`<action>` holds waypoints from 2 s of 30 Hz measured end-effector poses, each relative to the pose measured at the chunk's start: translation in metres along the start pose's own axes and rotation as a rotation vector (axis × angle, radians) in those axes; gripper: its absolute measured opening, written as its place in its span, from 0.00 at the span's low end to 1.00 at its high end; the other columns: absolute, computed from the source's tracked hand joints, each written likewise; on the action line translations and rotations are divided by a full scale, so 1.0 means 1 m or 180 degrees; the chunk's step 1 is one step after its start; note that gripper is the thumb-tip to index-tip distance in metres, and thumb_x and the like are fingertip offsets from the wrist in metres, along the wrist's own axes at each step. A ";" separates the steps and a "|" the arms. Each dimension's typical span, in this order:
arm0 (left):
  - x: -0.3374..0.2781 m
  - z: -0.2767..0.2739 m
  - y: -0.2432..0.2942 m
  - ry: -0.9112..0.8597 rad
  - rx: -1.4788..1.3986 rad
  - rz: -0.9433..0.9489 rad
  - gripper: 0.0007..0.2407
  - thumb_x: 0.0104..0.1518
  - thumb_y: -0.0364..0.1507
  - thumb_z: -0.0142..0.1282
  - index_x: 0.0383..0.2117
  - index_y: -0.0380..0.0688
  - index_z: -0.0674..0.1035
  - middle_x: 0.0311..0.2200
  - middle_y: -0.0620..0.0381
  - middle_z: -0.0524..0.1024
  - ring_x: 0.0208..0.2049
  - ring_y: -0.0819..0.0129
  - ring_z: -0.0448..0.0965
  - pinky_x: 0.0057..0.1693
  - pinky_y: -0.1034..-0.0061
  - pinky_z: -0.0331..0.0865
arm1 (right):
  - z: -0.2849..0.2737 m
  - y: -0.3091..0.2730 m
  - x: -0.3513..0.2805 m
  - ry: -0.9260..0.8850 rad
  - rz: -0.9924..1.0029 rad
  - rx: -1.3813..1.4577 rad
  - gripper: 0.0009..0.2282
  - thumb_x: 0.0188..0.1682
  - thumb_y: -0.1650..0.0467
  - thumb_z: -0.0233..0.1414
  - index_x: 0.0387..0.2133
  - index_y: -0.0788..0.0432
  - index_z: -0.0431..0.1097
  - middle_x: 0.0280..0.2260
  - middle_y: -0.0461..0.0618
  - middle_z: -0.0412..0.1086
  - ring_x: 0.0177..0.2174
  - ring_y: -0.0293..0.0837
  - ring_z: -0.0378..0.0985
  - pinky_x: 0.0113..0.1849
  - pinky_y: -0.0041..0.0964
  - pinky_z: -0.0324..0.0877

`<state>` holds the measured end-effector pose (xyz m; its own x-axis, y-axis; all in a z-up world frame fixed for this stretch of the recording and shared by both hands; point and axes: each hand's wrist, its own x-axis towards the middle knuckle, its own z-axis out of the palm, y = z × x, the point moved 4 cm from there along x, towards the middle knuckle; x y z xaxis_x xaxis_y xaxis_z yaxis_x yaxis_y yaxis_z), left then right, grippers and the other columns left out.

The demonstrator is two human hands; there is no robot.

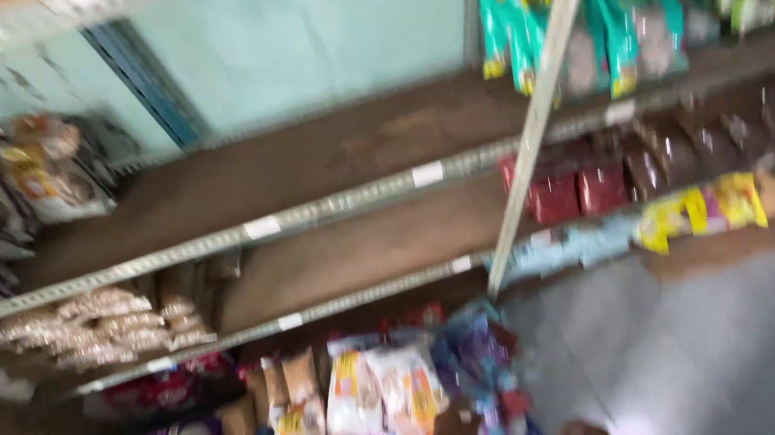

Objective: Arranging and stocking various bags of cat food onto metal shelves in a pet store.

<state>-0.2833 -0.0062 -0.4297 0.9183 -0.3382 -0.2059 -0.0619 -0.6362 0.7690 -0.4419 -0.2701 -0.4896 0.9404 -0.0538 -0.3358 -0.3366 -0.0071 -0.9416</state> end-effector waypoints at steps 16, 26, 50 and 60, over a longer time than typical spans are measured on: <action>-0.144 -0.002 -0.010 -0.2250 0.0038 -0.0344 0.13 0.54 0.32 0.50 0.45 0.45 0.73 0.38 0.45 0.76 0.42 0.49 0.76 0.49 0.56 0.69 | 0.061 0.016 -0.156 0.1869 0.1961 0.0052 0.10 0.46 0.69 0.53 0.42 0.51 0.69 0.34 0.58 0.73 0.35 0.51 0.76 0.31 0.38 0.73; -0.116 0.162 -0.133 -0.2558 0.0297 -0.0480 0.15 0.54 0.34 0.51 0.46 0.44 0.72 0.40 0.43 0.74 0.43 0.51 0.75 0.49 0.60 0.69 | 0.043 0.168 -0.100 0.1372 0.2447 -0.0424 0.12 0.45 0.68 0.50 0.44 0.51 0.69 0.35 0.60 0.73 0.37 0.51 0.76 0.37 0.42 0.72; 0.028 0.491 -0.358 -0.1032 -0.0092 0.0325 0.09 0.45 0.25 0.61 0.33 0.47 0.77 0.29 0.55 0.77 0.33 0.63 0.79 0.44 0.72 0.74 | -0.057 0.514 0.162 0.0738 0.1002 -0.3125 0.26 0.38 0.70 0.55 0.53 0.48 0.58 0.54 0.51 0.59 0.58 0.54 0.52 0.52 0.57 0.58; 0.009 0.431 -0.255 -0.0826 -0.0932 0.0002 0.14 0.44 0.23 0.61 0.37 0.43 0.73 0.28 0.46 0.77 0.33 0.56 0.79 0.42 0.67 0.74 | -0.078 0.443 0.053 0.1828 0.0830 -0.2024 0.16 0.40 0.73 0.52 0.44 0.52 0.66 0.38 0.55 0.71 0.43 0.57 0.71 0.47 0.52 0.64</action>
<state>-0.4277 -0.1458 -0.8891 0.7864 -0.5266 -0.3228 0.0863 -0.4239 0.9016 -0.5445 -0.3543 -0.9226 0.7185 -0.6214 -0.3123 -0.6599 -0.4675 -0.5881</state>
